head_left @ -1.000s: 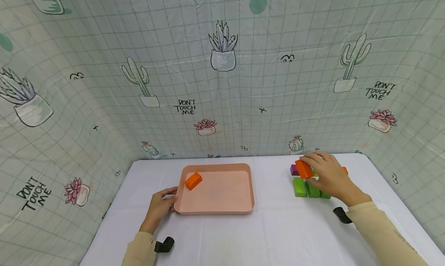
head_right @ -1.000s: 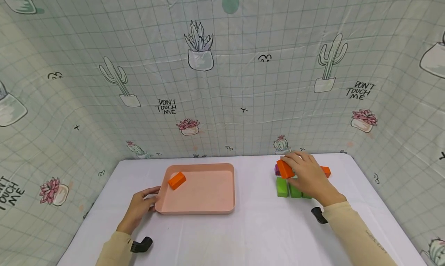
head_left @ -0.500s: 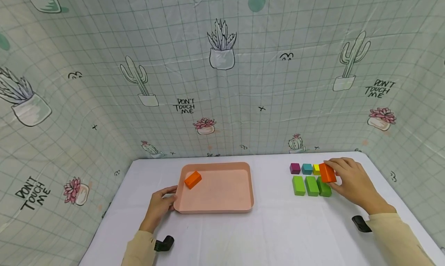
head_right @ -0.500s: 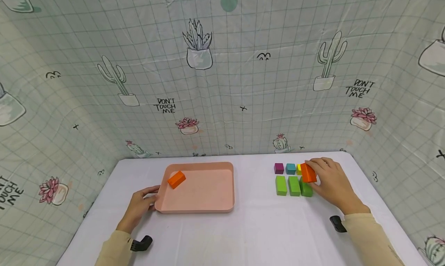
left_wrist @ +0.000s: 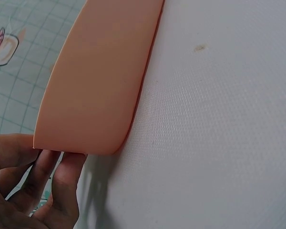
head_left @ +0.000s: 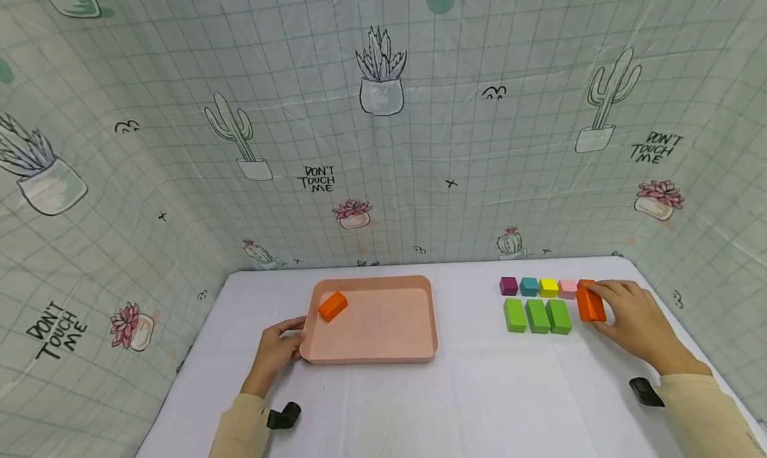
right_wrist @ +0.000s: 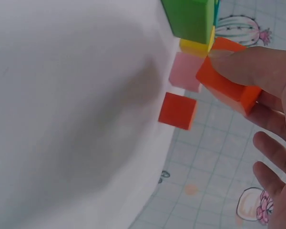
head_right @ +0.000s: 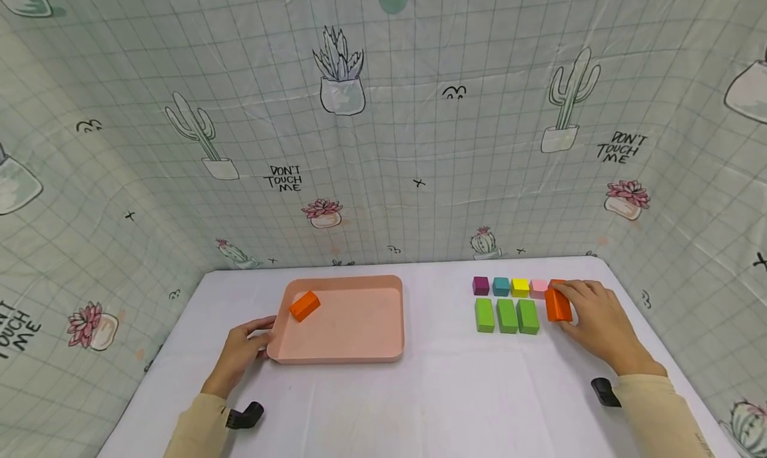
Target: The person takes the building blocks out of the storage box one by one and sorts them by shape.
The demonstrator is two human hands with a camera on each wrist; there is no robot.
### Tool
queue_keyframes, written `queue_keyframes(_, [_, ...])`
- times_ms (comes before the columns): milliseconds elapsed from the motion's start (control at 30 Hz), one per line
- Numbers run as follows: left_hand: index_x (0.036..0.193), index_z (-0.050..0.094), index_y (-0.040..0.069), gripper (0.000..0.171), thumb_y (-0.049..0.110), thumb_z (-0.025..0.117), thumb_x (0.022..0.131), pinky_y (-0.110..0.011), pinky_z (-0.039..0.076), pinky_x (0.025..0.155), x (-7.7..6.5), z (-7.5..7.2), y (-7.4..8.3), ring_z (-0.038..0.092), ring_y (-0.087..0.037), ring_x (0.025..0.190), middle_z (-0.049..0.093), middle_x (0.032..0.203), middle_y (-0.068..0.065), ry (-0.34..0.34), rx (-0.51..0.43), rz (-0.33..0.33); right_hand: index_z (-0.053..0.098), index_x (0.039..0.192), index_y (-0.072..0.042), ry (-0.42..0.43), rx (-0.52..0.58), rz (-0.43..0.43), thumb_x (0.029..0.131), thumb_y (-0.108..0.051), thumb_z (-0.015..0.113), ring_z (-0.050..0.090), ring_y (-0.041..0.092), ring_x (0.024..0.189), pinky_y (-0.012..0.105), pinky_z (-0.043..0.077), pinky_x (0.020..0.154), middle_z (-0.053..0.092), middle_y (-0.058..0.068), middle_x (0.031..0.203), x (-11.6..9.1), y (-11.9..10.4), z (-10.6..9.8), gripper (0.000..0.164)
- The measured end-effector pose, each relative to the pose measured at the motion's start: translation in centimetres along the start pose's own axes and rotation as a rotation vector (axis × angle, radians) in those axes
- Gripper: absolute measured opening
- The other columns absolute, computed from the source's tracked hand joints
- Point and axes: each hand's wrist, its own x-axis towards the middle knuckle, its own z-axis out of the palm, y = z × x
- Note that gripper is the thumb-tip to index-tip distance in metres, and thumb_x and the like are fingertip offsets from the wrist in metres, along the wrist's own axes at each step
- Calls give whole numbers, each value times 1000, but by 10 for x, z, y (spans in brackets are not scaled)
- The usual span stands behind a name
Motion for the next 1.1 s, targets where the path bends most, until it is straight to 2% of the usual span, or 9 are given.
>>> queue_keyframes(367, [141,63,-6,39,-1,59,103,-23,54,62,1,1,0,60,-15,79,61,139,-28,16,1,-25,66,129,7,-161,19,23,70,-11,96,53,52,114,71,44,95,64,32,127,-4,4,13,69])
queue_keyframes(1000, [141,63,-6,39,-1,58,103,-23,53,63,0,1,0,61,-15,80,60,139,-28,14,6,-14,66,132,6,-291,48,68,74,-16,95,53,55,115,72,43,97,65,32,129,2,4,18,69])
queue_keyframes(1100, [141,62,-7,38,-1,58,103,-23,54,63,0,1,0,61,-16,80,60,139,-28,12,2,-9,65,133,5,-297,49,74,74,-17,95,51,56,116,73,40,98,64,32,130,2,3,17,70])
